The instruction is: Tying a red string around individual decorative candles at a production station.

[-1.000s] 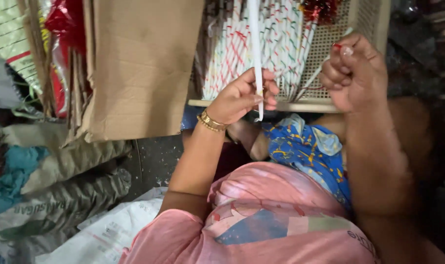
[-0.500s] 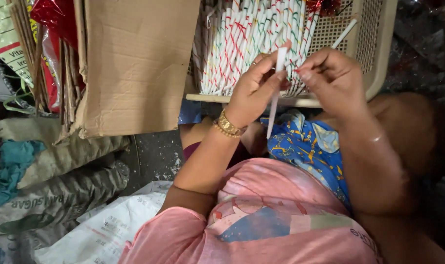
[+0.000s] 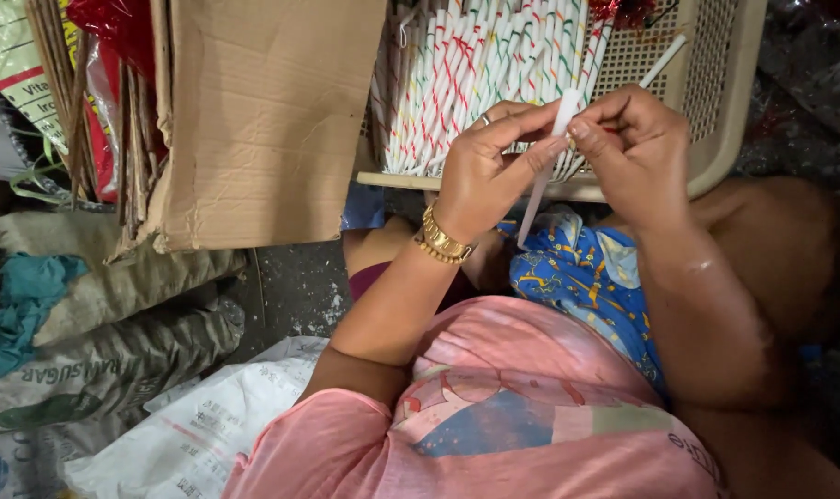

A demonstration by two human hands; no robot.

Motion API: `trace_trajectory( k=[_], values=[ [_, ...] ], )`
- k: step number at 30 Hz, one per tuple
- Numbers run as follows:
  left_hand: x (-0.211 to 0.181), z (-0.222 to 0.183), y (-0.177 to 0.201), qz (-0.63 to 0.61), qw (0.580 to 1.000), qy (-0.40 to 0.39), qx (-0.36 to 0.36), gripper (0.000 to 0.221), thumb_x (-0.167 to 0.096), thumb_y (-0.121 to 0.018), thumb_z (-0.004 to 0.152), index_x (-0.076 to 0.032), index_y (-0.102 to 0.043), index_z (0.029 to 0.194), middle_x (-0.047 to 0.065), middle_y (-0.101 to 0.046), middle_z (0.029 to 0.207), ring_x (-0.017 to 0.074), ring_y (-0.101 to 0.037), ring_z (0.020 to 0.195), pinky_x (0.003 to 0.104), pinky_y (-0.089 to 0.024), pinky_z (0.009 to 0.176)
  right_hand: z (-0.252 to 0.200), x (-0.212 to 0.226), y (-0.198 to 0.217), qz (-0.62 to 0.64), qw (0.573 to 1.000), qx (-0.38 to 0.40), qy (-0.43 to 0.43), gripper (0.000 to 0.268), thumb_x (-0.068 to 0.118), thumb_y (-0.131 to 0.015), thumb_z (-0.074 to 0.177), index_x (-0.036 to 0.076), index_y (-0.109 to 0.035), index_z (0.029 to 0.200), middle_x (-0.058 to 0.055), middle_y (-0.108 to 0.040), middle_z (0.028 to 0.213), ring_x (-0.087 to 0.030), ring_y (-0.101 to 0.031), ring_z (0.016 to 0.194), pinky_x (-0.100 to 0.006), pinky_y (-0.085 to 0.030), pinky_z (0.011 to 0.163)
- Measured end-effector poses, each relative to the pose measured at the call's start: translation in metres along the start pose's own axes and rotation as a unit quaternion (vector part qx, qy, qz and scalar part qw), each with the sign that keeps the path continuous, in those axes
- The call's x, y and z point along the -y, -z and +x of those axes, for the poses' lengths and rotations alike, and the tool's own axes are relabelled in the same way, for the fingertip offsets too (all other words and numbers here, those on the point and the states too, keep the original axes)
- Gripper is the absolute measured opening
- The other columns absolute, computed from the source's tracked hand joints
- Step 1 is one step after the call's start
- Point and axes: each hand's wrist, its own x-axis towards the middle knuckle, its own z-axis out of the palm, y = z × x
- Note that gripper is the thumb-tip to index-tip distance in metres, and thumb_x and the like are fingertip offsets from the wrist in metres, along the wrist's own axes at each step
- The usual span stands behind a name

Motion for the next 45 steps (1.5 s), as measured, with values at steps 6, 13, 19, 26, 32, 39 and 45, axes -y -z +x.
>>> trace_trajectory(
  k=[6, 13, 19, 26, 32, 39, 45],
  values=[
    [0.005, 0.0, 0.001, -0.032, 0.999, 0.015, 0.0, 0.028, -0.02, -0.071, 0.098, -0.007, -0.069, 0.123, 0.009, -0.072, 0.112, 0.0174, -0.069, 0.11, 0.028, -0.061, 0.097, -0.002, 0.0, -0.002, 0.021, 1.0, -0.003, -0.013, 0.013, 0.006, -0.075, 0.11, 0.003, -0.064, 0.104, -0.006, -0.065, 0.091, -0.01, -0.059, 0.082, -0.024, -0.05, 0.075],
    [0.008, 0.002, 0.011, -0.046, 0.997, 0.015, 0.059, 0.026, -0.015, -0.059, 0.104, -0.001, -0.068, 0.123, 0.01, -0.069, 0.11, 0.0193, -0.066, 0.112, 0.031, -0.057, 0.102, -0.002, 0.002, 0.0, 0.03, 0.999, 0.026, -0.032, 0.013, 0.007, -0.078, 0.106, 0.005, -0.065, 0.104, -0.004, -0.066, 0.093, -0.008, -0.059, 0.082, -0.023, -0.05, 0.075],
    [0.013, -0.002, 0.013, -0.071, 0.995, 0.008, 0.067, 0.023, -0.012, -0.065, 0.102, -0.005, -0.069, 0.123, 0.013, -0.071, 0.119, 0.0208, -0.067, 0.118, 0.032, -0.059, 0.106, -0.002, -0.002, 0.003, 0.036, 0.998, 0.044, -0.037, 0.013, 0.006, -0.077, 0.106, 0.007, -0.065, 0.103, -0.002, -0.066, 0.094, -0.007, -0.058, 0.082, -0.022, -0.049, 0.076],
    [0.013, -0.004, 0.015, -0.068, 0.995, 0.008, 0.074, 0.023, -0.012, -0.06, 0.105, -0.006, -0.068, 0.125, 0.01, -0.07, 0.117, 0.0203, -0.068, 0.116, 0.031, -0.058, 0.105, -0.002, -0.006, 0.003, 0.063, 0.996, 0.058, -0.039, 0.014, 0.004, -0.078, 0.104, 0.007, -0.064, 0.105, -0.004, -0.067, 0.098, -0.008, -0.063, 0.089, -0.021, -0.053, 0.082],
    [0.017, -0.013, 0.0, -0.119, 0.988, 0.007, 0.096, 0.05, -0.024, -0.074, 0.103, -0.019, -0.054, 0.148, 0.001, -0.057, 0.124, 0.0146, -0.056, 0.124, 0.03, -0.048, 0.118, 0.001, -0.006, 0.006, 0.072, 0.995, 0.045, -0.045, 0.022, 0.001, -0.08, 0.102, 0.009, -0.06, 0.097, -0.002, -0.063, 0.092, -0.006, -0.058, 0.083, -0.02, -0.049, 0.076],
    [0.035, -0.012, 0.001, -0.48, 0.852, 0.202, 0.056, 0.049, -0.013, -0.061, 0.107, -0.003, -0.047, 0.153, 0.022, -0.072, 0.118, 0.0203, -0.071, 0.091, 0.03, -0.06, 0.077, 0.003, -0.005, 0.007, 0.077, 0.994, 0.026, -0.079, 0.009, 0.014, -0.072, 0.11, 0.009, -0.065, 0.107, 0.0, -0.064, 0.087, -0.005, -0.056, 0.068, -0.019, -0.049, 0.063],
    [0.034, -0.012, -0.006, -0.488, 0.839, 0.238, 0.035, 0.051, -0.005, -0.07, 0.099, -0.003, -0.053, 0.147, 0.009, -0.066, 0.1, 0.0171, -0.067, 0.083, 0.024, -0.057, 0.065, 0.003, 0.002, 0.005, 0.09, 0.993, 0.028, -0.065, 0.012, 0.016, -0.071, 0.111, 0.008, -0.063, 0.105, -0.001, -0.056, 0.075, -0.006, -0.048, 0.062, -0.021, -0.042, 0.059]
  ],
)
